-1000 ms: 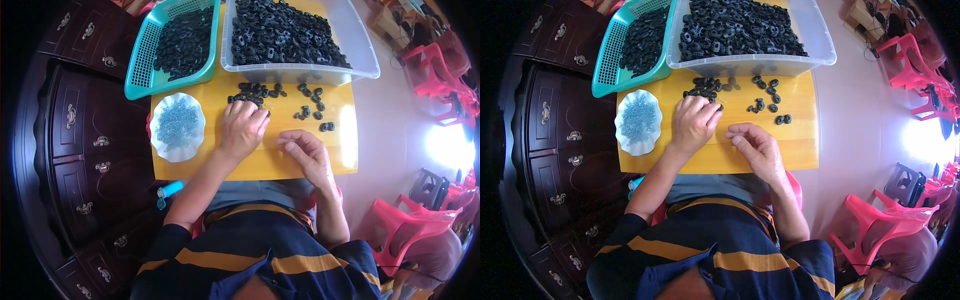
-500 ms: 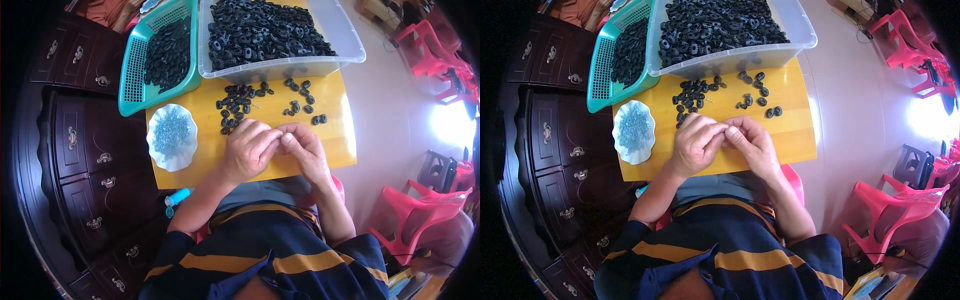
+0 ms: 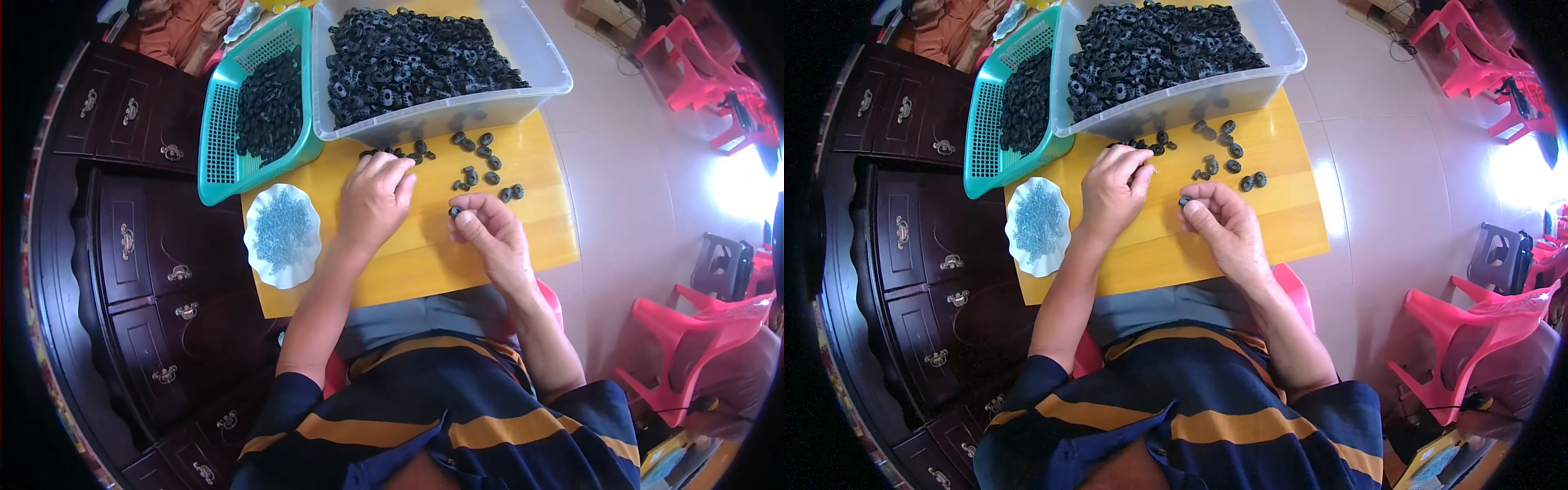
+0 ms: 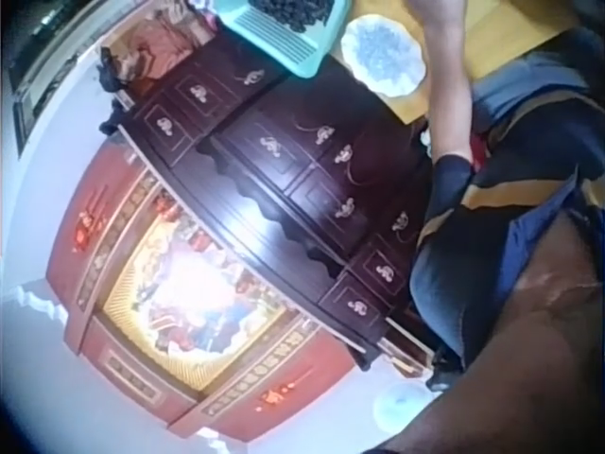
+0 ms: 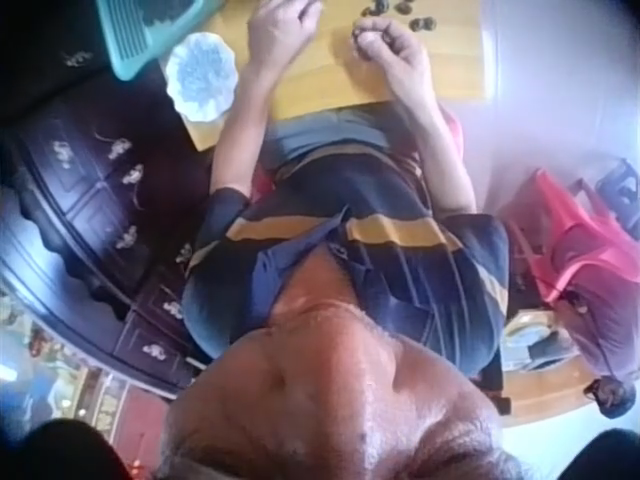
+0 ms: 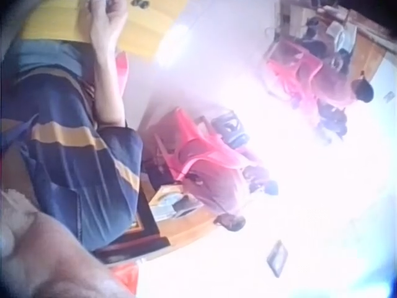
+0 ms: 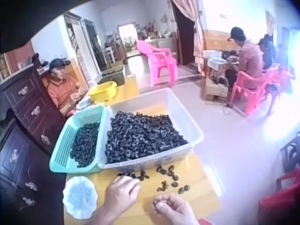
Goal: Assembling small black plastic components by manually inserting tiny beads into them.
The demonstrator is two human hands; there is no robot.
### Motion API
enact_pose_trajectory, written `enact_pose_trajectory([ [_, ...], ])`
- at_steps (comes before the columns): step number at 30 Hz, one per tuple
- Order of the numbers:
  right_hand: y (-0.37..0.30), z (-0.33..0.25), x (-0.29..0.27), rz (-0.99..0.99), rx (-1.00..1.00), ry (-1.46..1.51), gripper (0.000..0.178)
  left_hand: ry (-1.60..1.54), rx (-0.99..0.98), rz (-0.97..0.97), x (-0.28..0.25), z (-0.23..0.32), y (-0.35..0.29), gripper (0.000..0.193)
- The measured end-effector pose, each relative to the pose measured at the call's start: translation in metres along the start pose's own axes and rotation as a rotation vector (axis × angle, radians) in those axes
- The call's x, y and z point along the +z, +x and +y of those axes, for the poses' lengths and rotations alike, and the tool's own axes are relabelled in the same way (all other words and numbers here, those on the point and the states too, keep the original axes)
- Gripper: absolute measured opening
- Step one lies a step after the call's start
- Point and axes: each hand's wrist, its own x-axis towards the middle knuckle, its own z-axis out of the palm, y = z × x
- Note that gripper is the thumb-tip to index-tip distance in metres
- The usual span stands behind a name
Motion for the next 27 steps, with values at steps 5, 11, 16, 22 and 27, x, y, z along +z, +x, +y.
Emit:
enact_pose_trajectory([
  [5, 0.001, 0.0, -0.004, 0.027, -0.032, 0.022, 0.022, 0.14, 0.02, -0.112, 0.004, 0.002, -0.001, 0.016],
  [11, 0.0, 0.001, -0.002, 0.011, -0.036, 0.032, 0.021, 0.185, 0.085, -0.147, 0.005, -0.003, -0.002, 0.005],
  [16, 0.0, -0.001, 0.0, 0.007, -0.014, 0.085, 0.02, -0.043, 0.018, -0.103, -0.003, 0.011, -0.002, 0.006],
  [22, 0.0, 0.002, -0.001, -0.034, -0.017, 0.081, 0.02, -0.366, -0.033, -0.15, -0.032, 0.047, 0.001, 0.009],
  [27, 0.001, 0.003, -0.001, -0.049, -0.037, 0.085, 0.018, -0.491, 0.0, -0.159, -0.034, 0.054, -0.002, 0.011],
])
